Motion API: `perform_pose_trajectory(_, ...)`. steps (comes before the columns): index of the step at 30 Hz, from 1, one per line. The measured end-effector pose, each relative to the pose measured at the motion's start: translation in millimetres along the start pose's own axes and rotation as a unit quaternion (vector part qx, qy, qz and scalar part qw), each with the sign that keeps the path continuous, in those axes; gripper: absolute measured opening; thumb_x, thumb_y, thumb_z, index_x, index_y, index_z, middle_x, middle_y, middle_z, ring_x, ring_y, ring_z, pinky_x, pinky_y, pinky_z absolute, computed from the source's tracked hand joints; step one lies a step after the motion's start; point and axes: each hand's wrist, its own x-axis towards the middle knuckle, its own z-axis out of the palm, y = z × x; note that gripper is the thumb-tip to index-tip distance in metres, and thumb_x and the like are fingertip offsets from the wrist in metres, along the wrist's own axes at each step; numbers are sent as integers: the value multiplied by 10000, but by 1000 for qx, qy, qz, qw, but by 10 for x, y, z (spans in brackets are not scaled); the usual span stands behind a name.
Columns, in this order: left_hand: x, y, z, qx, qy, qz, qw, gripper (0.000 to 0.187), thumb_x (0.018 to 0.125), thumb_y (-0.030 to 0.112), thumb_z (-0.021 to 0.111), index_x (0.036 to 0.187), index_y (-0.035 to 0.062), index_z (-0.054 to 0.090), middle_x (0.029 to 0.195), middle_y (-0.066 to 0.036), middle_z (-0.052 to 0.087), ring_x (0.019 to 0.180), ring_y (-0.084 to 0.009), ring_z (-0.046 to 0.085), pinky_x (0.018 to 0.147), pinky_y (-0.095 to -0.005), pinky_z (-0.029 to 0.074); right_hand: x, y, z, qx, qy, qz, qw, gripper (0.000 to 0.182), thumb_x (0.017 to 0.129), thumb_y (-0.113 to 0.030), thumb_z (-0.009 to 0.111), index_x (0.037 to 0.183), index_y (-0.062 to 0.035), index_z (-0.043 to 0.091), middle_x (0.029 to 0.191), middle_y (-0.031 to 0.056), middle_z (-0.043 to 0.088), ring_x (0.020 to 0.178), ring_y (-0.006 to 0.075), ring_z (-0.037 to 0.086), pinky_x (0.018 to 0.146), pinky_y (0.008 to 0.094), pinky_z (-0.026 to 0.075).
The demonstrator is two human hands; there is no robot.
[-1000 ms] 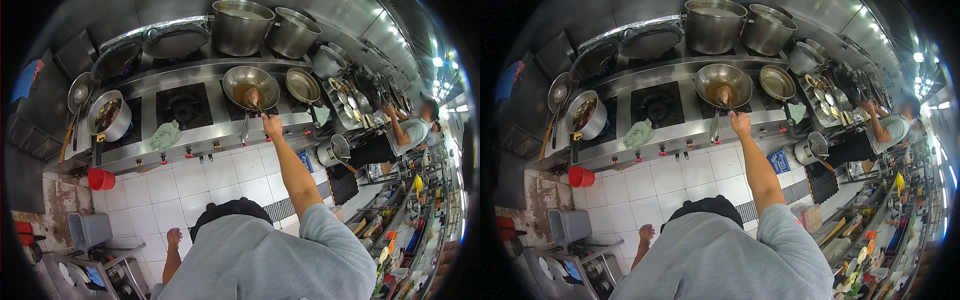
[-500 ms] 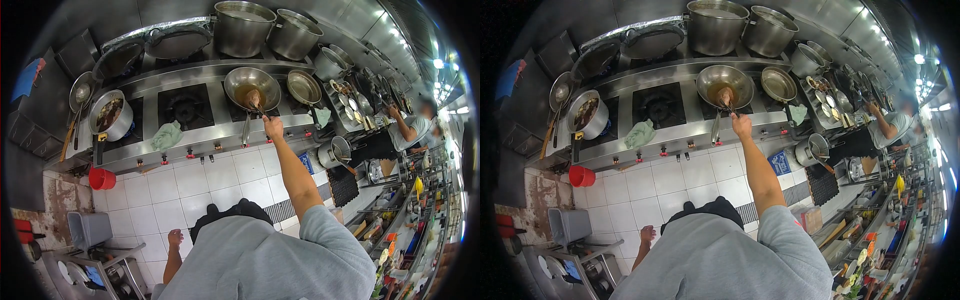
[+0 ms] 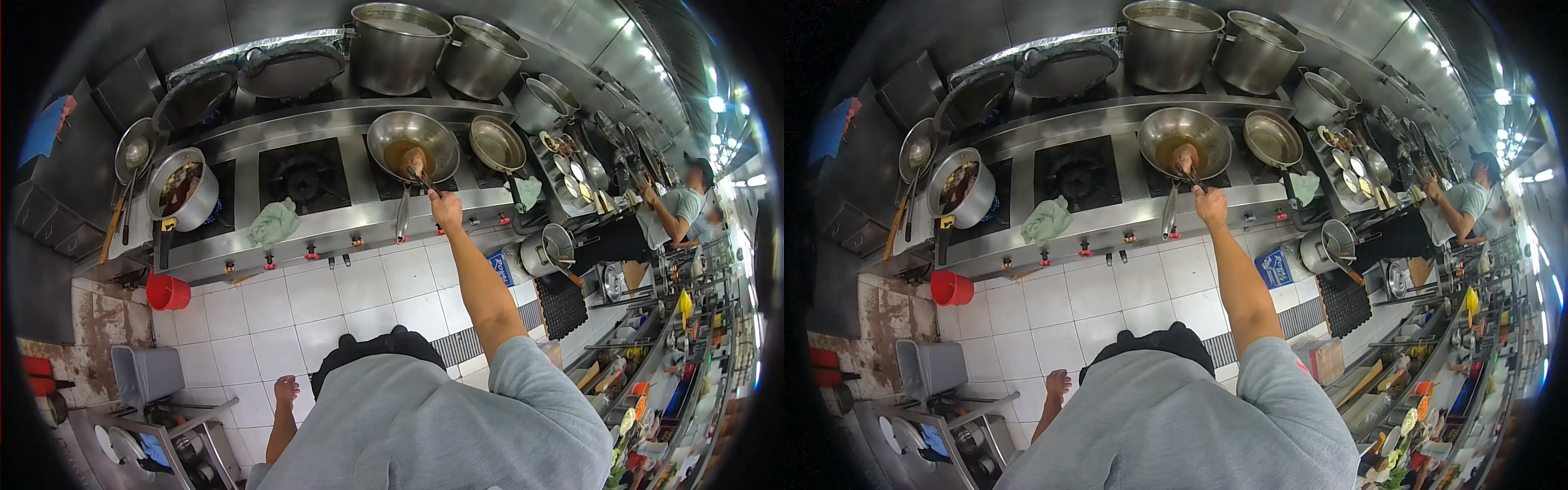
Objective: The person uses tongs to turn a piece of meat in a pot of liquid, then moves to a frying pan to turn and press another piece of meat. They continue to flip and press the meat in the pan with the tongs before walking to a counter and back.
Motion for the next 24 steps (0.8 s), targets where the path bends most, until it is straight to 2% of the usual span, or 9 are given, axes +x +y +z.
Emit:
perform_pose_trajectory(7, -29, 26, 6, 4, 3, -10, 1000, 272, 826, 228, 609, 1038, 64, 564, 689, -72, 610, 488, -136, 544, 377, -233, 347, 56, 82, 65, 7, -15, 6, 1000, 455, 808, -411, 622, 937, 24, 649, 953, 287, 615, 977, 430, 572, 844, 454, 447)
perform_pose_trajectory(10, -24, 7, 13, 5, -2, -10, 1000, 293, 824, 228, 610, 1054, 54, 559, 687, -74, 610, 490, -136, 546, 382, -239, 355, 64, 127, 101, 2, 20, -6, 1000, 471, 809, -418, 619, 970, 24, 646, 977, 278, 616, 986, 426, 572, 856, 449, 445)
perform_pose_trajectory(12, -20, 4, 20, 4, -1, -8, 1000, 303, 826, 232, 612, 1060, 48, 556, 680, -75, 607, 492, -136, 549, 381, -243, 358, 48, 55, 6, -14, -43, 16, 999, 558, 817, -450, 597, 1094, 35, 607, 1064, 264, 606, 1059, 391, 558, 903, 418, 433)
perform_pose_trajectory(24, -37, 80, 101, 13, -12, -5, 1000, 264, 842, 244, 598, 1033, 63, 574, 712, -69, 625, 514, -138, 556, 402, -249, 371, 119, 178, 106, -5, -19, 8, 1000, 470, 826, -441, 588, 1008, -13, 656, 981, 274, 619, 998, 417, 571, 856, 433, 444)
